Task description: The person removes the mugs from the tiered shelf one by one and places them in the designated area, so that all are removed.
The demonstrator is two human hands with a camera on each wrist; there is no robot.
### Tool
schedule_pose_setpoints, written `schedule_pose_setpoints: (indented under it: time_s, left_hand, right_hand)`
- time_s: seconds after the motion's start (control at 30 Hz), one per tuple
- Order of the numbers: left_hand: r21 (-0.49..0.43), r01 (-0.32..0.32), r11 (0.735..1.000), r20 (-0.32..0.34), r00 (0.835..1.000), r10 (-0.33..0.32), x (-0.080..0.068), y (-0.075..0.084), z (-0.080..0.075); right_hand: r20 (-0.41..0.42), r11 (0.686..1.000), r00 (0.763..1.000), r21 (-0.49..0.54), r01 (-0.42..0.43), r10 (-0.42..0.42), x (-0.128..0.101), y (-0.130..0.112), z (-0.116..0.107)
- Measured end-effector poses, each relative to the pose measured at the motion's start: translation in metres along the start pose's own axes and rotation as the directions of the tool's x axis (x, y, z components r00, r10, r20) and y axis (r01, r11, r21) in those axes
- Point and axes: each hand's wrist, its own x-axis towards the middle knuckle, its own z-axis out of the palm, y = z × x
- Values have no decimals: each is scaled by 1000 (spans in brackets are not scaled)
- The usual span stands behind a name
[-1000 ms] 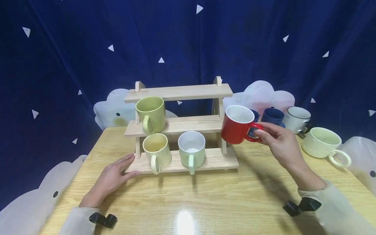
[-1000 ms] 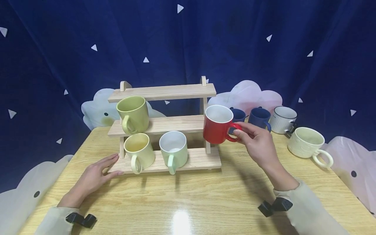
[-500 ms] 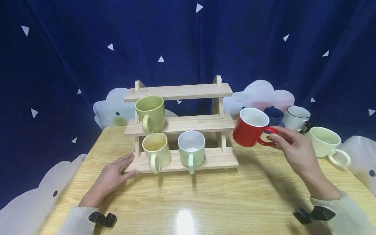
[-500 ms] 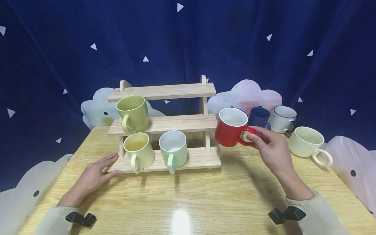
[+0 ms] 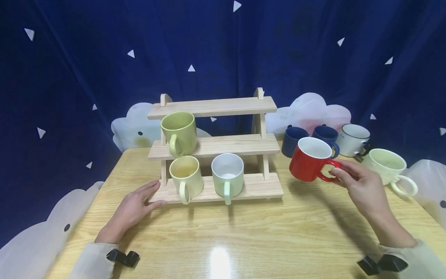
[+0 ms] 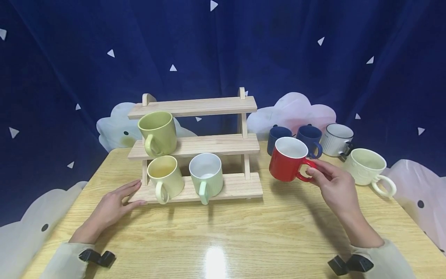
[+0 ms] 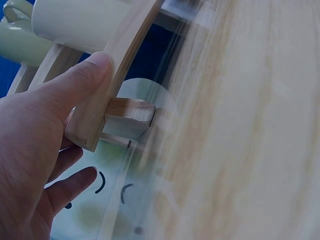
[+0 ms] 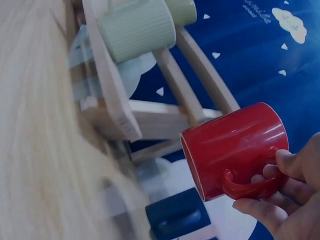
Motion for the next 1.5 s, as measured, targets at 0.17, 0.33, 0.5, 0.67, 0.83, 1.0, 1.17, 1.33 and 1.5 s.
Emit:
schedule_pose_setpoints:
  time_s: [0.17, 0.33, 0.5, 0.67, 0.83, 1.0, 1.17, 1.33, 1.5]
  left_hand:
    - [5, -1, 1000, 3, 1000, 1, 1, 0, 0]
    - [6, -7, 1000, 10, 1000, 7, 2, 0, -1]
    - [2, 5, 1000, 1, 1000, -5, 1, 0, 1]
    - [18, -6, 1000, -63, 998, 7, 3, 5, 5]
    - [27, 6, 1000, -68, 998, -4, 3, 9, 6]
    - [45, -56, 997, -124, 990, 61, 2, 9, 7]
    - [57, -151, 987, -207, 965, 160, 2, 6, 8]
    - [63, -150, 987, -126, 980, 157, 1, 6, 8]
    - [78, -141, 987, -63, 987, 146, 1, 6, 7]
  right_hand:
    - [-15, 997, 998, -48, -63, 62, -4, 14, -7]
    - [-22, 996, 996, -20, -84, 84, -7, 27, -13]
    - [-28, 995, 994, 4, -102, 102, -9, 39, -20]
    - [-76, 990, 989, -52, -130, 126, -10, 48, -29]
    - [-120, 977, 984, -148, -151, 133, -11, 55, -37]
    - [-135, 963, 979, -198, -181, 156, -12, 63, -44]
    - [-141, 962, 972, -174, -210, 187, -11, 69, -48]
    - [-162, 952, 964, -189, -241, 212, -10, 75, -52]
    - [-186, 932, 954, -238, -274, 233, -10, 82, -55]
